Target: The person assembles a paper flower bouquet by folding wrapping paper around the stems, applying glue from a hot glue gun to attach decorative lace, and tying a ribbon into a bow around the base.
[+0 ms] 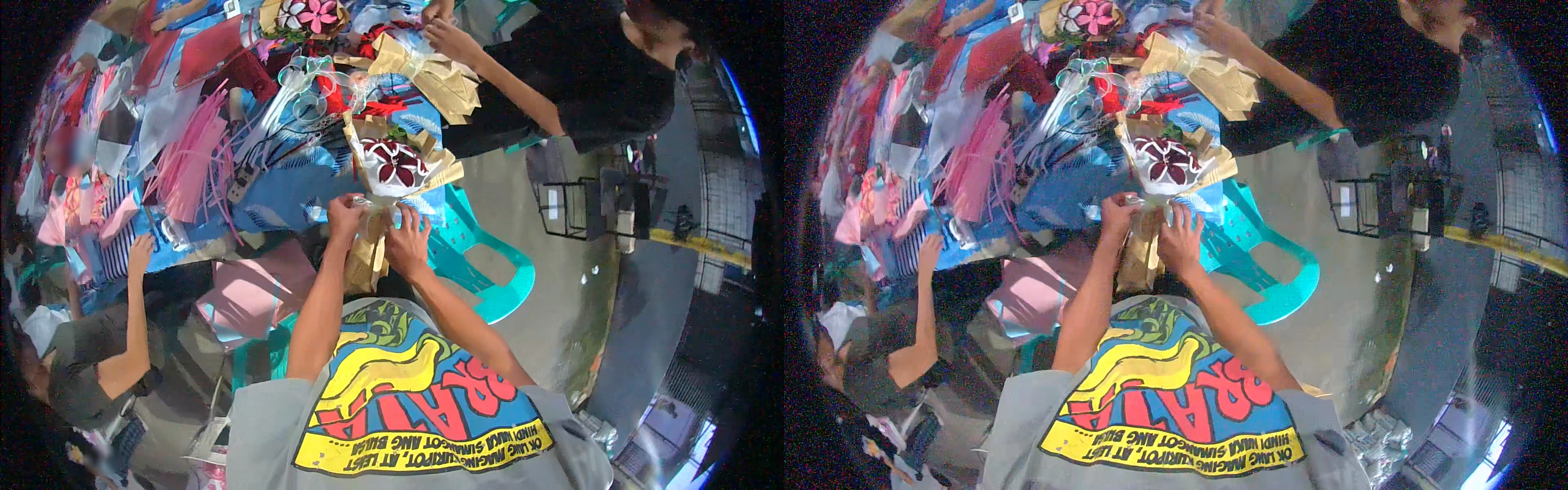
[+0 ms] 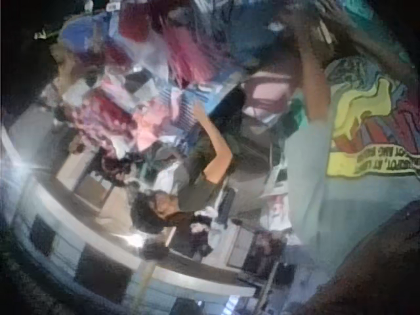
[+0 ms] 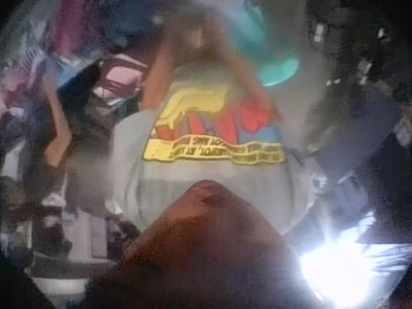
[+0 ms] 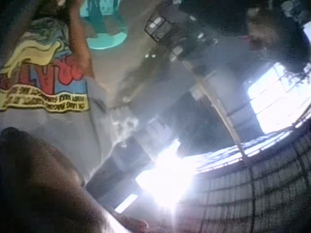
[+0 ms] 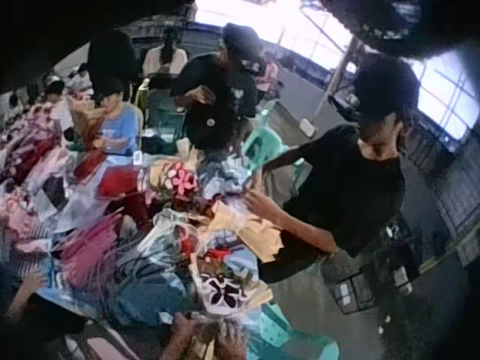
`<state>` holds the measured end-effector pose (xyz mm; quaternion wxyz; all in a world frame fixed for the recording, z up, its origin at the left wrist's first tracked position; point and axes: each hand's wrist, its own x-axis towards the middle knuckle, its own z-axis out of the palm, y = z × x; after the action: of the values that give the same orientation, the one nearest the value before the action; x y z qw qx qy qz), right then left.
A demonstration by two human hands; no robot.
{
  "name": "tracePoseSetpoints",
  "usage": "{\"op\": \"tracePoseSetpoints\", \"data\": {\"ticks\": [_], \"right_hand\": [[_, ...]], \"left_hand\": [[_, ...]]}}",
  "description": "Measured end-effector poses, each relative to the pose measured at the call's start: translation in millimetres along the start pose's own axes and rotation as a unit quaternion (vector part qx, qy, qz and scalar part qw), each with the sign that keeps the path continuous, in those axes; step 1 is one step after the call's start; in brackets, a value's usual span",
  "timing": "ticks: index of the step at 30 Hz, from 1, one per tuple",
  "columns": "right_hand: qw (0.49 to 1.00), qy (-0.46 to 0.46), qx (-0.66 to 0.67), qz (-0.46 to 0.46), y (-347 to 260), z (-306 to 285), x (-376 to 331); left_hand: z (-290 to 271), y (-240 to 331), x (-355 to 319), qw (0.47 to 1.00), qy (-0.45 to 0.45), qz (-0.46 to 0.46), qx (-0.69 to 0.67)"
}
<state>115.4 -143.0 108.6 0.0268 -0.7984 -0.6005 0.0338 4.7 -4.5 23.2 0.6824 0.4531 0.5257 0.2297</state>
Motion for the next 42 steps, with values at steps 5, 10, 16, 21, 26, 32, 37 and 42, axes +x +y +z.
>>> {"op": "tracePoseSetpoints", "data": {"ticks": [5,10,16,21,26,32,37,42], "right_hand": [[0.998,-0.04,-0.012,0.037,-6,1,-3],[0.996,-0.06,-0.021,0.057,-13,-5,-7],[0.998,-0.043,-0.001,0.045,-23,-4,0],[0.995,-0.045,-0.021,0.082,4,8,-20],[0.995,-0.056,0.012,0.081,-27,0,0],[0.993,-0.047,0.039,0.104,-5,9,-16],[0.992,-0.066,0.056,0.089,-17,9,-1],[0.989,-0.09,0.086,0.083,1,18,-11]], "left_hand": [[-9,-11,18,0.994,-0.018,0.07,-0.085],[-9,-18,16,0.985,-0.018,-0.035,-0.167],[-30,-6,18,0.981,0.084,0.047,-0.167],[16,29,-41,0.965,0.21,0.144,0.069],[15,-22,-37,0.992,0.125,0.028,0.004],[33,-17,-32,0.974,0.04,-0.109,0.195],[16,-39,-3,0.969,0.086,-0.041,0.229],[29,-21,-11,0.967,0.066,-0.099,0.226]]}}
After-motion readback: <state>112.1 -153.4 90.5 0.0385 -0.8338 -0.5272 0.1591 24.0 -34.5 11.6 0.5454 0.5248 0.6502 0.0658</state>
